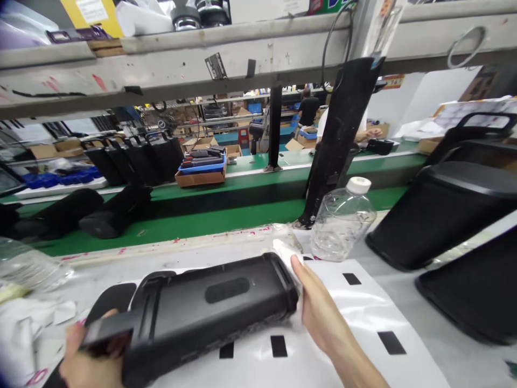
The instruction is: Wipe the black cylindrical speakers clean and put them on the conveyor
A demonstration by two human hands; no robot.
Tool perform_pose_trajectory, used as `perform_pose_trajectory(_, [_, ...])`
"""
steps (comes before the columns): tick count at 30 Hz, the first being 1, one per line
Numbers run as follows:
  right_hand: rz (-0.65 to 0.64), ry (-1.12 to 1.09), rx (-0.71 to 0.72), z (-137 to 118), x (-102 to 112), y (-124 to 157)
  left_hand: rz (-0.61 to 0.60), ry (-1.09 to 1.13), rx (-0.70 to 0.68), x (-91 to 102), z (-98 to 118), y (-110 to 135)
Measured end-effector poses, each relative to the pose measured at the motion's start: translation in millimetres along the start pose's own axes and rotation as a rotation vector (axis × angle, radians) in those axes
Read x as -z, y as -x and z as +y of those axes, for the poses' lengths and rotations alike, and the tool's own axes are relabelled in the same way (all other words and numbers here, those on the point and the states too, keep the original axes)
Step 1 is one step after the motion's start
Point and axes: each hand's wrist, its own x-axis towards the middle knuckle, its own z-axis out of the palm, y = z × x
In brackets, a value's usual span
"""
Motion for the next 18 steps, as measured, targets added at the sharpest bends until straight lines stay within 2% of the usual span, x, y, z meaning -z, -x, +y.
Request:
perform_pose_trajectory(2, [-0.007, 0.025, 0.055, 2.1, -0.9, -1.5, 0.003, -0.041, -0.154, -3.6, 1.2, -4.9])
perform_pose_trajectory(3, [-0.001, 0.077, 0.089, 4.4, -0.2, -2.1, -0.005, -0.079, -0.178, -6.3, 2.2, -9.1])
perform_pose_trajectory(4, [0.013, 0.146, 0.13, 7.3, 0.6, -2.6, -0.022, -0.117, -0.136, -9.1, 3.1, -13.8])
perform_pose_trajectory(7, [0.102, 0.361, 0.258, 18.8, 2.8, -2.2, -0.061, -0.123, 0.236, -15.3, 3.7, -24.2])
perform_pose_trajectory(9, [0.169, 0.458, 0.3, 26.8, 3.7, 0.0, -0.059, -0.045, 0.388, -17.0, 1.8, -24.7])
perform_pose_trajectory(13, [0.289, 0.558, 0.297, 38.4, 6.9, 8.0, -0.078, 0.098, 0.348, -18.6, -5.1, -17.0])
perform_pose_trajectory(15, [0.336, 0.61, 0.346, 42.1, 8.7, 11.7, -0.023, 0.131, 0.304, -20.2, -7.9, -13.9])
perform_pose_trajectory(16, [0.34, 0.636, 0.429, 43.6, 8.5, 12.9, 0.014, 0.142, 0.282, -21.3, -8.8, -12.8])
perform_pose_trajectory(18, [0.268, 0.705, 0.699, 46.2, 2.3, 14.3, 0.051, 0.164, 0.247, -24.2, -8.9, -11.3])
